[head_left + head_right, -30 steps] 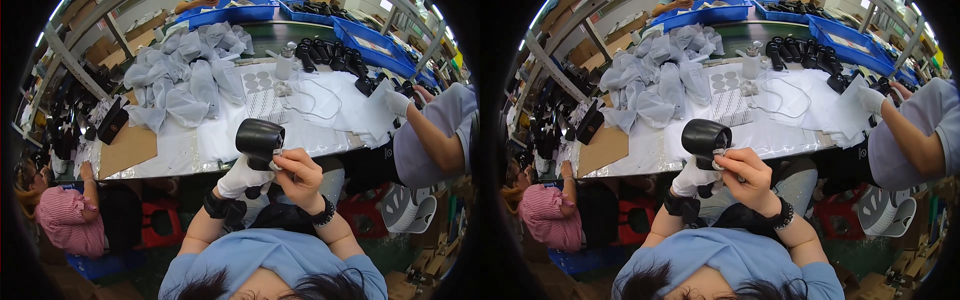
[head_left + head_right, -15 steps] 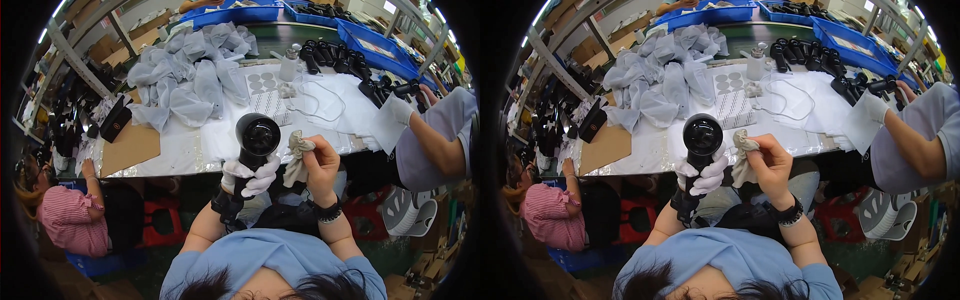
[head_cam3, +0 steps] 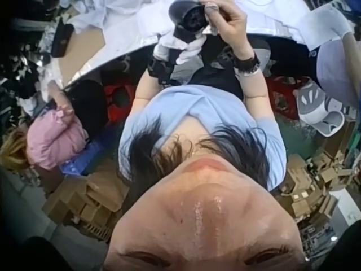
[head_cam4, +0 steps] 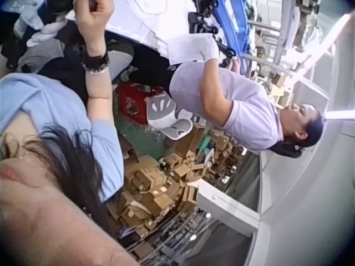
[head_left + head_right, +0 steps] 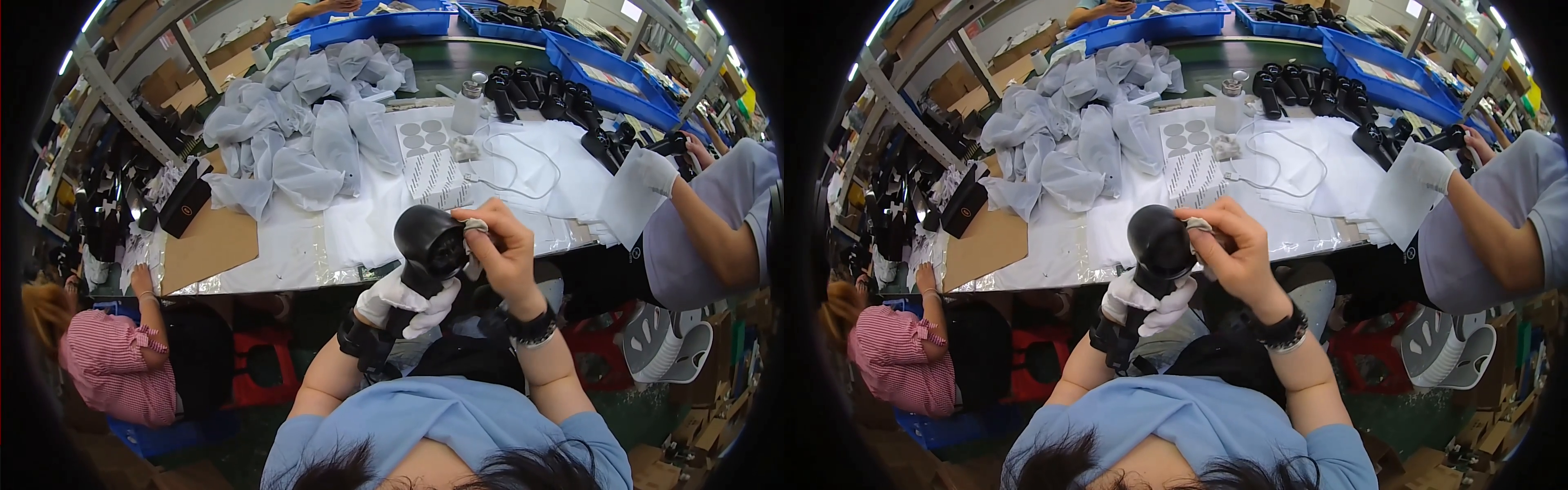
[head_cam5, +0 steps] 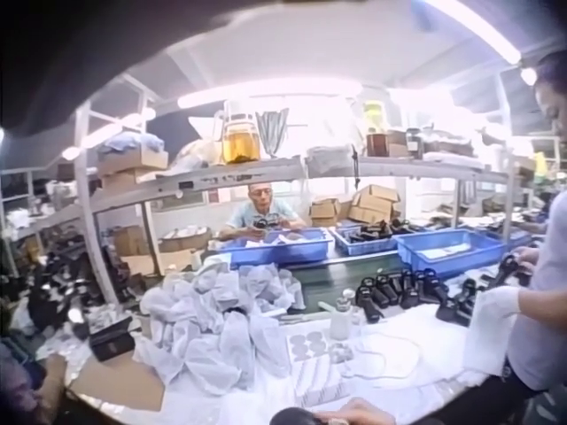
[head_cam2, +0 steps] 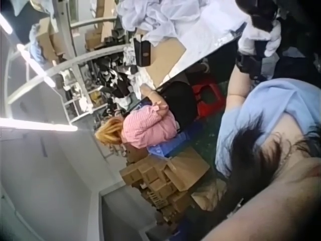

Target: Wiping and inspecting hair dryers at an industrial workbench.

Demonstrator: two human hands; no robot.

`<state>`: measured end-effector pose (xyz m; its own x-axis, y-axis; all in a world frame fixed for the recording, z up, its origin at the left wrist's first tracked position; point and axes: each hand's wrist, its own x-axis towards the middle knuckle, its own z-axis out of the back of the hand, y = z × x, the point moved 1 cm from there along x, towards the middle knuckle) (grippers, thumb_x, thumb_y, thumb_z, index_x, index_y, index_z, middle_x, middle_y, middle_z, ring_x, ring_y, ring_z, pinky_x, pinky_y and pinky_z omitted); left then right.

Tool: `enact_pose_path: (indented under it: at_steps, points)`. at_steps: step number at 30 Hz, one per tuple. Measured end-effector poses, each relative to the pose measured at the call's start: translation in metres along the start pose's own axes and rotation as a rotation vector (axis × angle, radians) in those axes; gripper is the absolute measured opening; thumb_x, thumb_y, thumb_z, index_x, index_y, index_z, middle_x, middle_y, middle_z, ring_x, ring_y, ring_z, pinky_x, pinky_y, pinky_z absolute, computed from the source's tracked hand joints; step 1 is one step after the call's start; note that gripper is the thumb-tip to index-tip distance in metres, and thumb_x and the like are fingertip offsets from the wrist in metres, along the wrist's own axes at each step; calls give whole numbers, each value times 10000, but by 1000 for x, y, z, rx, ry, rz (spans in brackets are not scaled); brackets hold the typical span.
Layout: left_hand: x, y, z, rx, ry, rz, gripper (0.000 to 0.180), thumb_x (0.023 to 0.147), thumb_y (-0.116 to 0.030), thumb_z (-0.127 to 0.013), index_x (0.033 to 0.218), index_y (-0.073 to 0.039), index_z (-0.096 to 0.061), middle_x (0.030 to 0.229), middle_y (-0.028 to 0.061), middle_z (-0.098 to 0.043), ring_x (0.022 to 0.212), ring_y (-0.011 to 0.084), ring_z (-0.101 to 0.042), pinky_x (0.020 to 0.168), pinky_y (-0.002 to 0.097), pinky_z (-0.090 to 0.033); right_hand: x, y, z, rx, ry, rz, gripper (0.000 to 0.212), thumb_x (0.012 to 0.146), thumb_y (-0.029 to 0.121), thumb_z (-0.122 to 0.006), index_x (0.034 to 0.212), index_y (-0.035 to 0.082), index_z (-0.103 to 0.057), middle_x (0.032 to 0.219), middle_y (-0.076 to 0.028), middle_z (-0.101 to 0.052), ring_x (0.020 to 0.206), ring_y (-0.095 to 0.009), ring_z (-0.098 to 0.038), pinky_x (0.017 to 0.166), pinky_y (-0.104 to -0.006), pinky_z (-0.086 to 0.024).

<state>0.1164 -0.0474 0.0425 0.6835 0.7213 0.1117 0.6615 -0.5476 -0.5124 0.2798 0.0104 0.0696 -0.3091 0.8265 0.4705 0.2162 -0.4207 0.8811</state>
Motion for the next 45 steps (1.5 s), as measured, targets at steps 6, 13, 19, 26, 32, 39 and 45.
enact_pose_path:
  at_steps: [6, 13, 19, 26, 32, 39, 45]
  points:
    - [-9, 2, 2, 51, -76, 117, 488, 678, -155, -673, 1038, 65, -429, 629, 67, -451, 423, 143, -444, 352, 248, -390, 32, 40, 11, -201, 509, 128, 292, 714, -52, -668, 979, 64, -707, 798, 17, -439, 674, -65, -439, 572, -188, -349]
    - [-4, 3, 3, 390, -264, 122, 414, 678, -137, -645, 1008, 36, -464, 647, 90, -486, 439, 148, -459, 381, 269, -393, 21, 37, 12, -431, 685, 298, 317, 673, -45, -691, 955, 96, -718, 808, -11, -471, 669, -123, -473, 585, -221, -380]
    - [3, 3, 12, 198, -197, -28, 372, 686, -153, -639, 987, 7, -490, 646, 87, -485, 446, 162, -466, 397, 268, -399, 14, 13, 36, -335, 381, 290, 262, 748, -49, -638, 984, 47, -698, 827, -5, -528, 710, -109, -506, 625, -218, -399]
    - [8, 5, 12, -91, -91, -46, 327, 700, -170, -634, 957, -4, -518, 625, 75, -482, 462, 178, -483, 414, 269, -413, -2, -14, 7, 110, -95, -167, 292, 931, 46, -466, 1200, -24, -556, 1015, -41, -592, 860, -71, -527, 750, -214, -414]
    - [8, 8, 34, 562, -446, -15, 217, 720, -139, -634, 871, -2, -560, 656, 61, -544, 507, 161, -538, 467, 271, -442, -21, -53, -19, 147, -49, -139, 358, 988, 183, -377, 1202, -59, -532, 1163, -122, -579, 1063, -163, -540, 941, -267, -388]
    - [11, 0, 23, 1159, -579, 30, 202, 718, -120, -665, 892, -34, -612, 711, 41, -611, 616, 143, -598, 576, 289, -484, -16, -66, 19, 414, 89, -369, 450, 996, 284, -340, 1170, -83, -533, 1123, -132, -610, 1045, -193, -574, 948, -308, -406]
    - [9, 0, 28, 1492, -576, -88, 284, 738, -146, -668, 999, -44, -619, 758, 51, -640, 712, 165, -623, 659, 303, -504, -21, -25, 2, 209, -230, -164, 349, 944, 240, -467, 1116, -37, -591, 1056, -131, -640, 974, -230, -602, 952, -359, -403]
